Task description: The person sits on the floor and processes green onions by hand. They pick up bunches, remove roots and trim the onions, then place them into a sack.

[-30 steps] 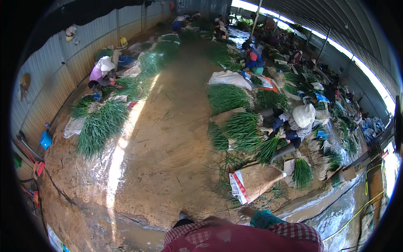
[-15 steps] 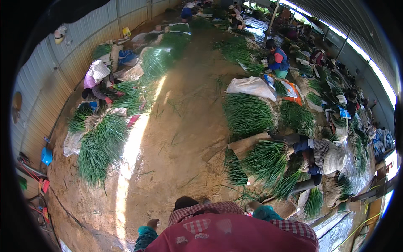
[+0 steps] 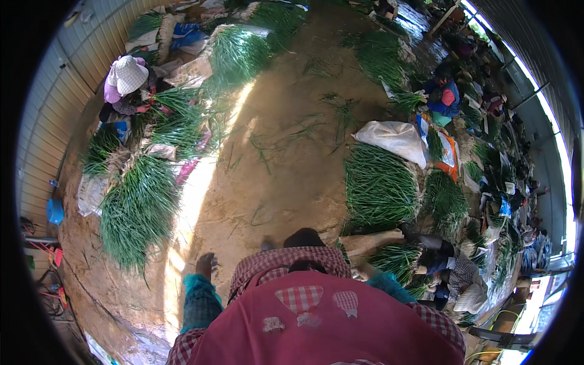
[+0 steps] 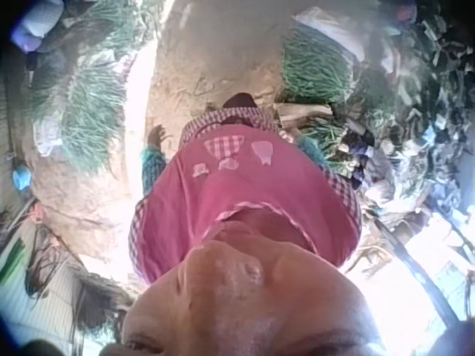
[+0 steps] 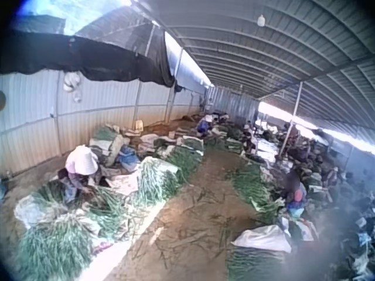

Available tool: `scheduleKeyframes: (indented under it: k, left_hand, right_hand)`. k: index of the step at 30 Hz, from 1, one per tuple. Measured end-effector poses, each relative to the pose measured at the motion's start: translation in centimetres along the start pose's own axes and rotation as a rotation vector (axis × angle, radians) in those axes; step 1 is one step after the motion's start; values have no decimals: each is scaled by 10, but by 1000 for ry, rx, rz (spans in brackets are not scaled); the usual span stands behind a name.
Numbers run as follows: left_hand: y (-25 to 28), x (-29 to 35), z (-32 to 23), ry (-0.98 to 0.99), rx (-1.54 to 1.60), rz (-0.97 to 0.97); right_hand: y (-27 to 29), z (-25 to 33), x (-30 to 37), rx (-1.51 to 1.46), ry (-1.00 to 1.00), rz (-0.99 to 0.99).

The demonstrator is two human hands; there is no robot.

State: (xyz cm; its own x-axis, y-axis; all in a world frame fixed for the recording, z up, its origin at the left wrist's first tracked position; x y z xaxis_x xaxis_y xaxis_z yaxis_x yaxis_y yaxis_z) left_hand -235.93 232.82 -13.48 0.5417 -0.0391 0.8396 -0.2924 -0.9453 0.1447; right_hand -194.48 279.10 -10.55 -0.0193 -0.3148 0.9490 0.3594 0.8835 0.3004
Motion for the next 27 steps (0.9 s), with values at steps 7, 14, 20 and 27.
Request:
scheduleKeyframes:
  k: [7, 14, 20, 27]
  left_hand:
    - [-74, -80, -243, -157, 114, -2]
    - [-49, -139, -33, 680, 160, -168]
    - [-84, -175, -132, 618, 51, -167]
    - [-123, -384, -477, 215, 381, -155]
  right_hand:
    - [51, 170, -74, 243, -17, 63]
    - [138, 612, -182, 204, 332, 45]
    - [102, 980, -44, 44, 876, 7]
    - [103, 941, -159, 194, 248, 22]
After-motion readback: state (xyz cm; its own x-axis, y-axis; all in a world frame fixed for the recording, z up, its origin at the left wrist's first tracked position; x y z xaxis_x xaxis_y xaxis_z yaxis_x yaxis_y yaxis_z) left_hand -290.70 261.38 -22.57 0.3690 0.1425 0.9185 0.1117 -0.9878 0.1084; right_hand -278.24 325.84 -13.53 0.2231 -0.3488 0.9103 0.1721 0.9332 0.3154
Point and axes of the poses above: each hand's wrist, its own x-axis away from the middle knuckle, its own y-axis out of the back of the hand, z = x × y, the point moved 5 cm from there along -x, towards the middle knuckle, and after that the axes turned 5 degrees about -z, right-handed, at the moved point
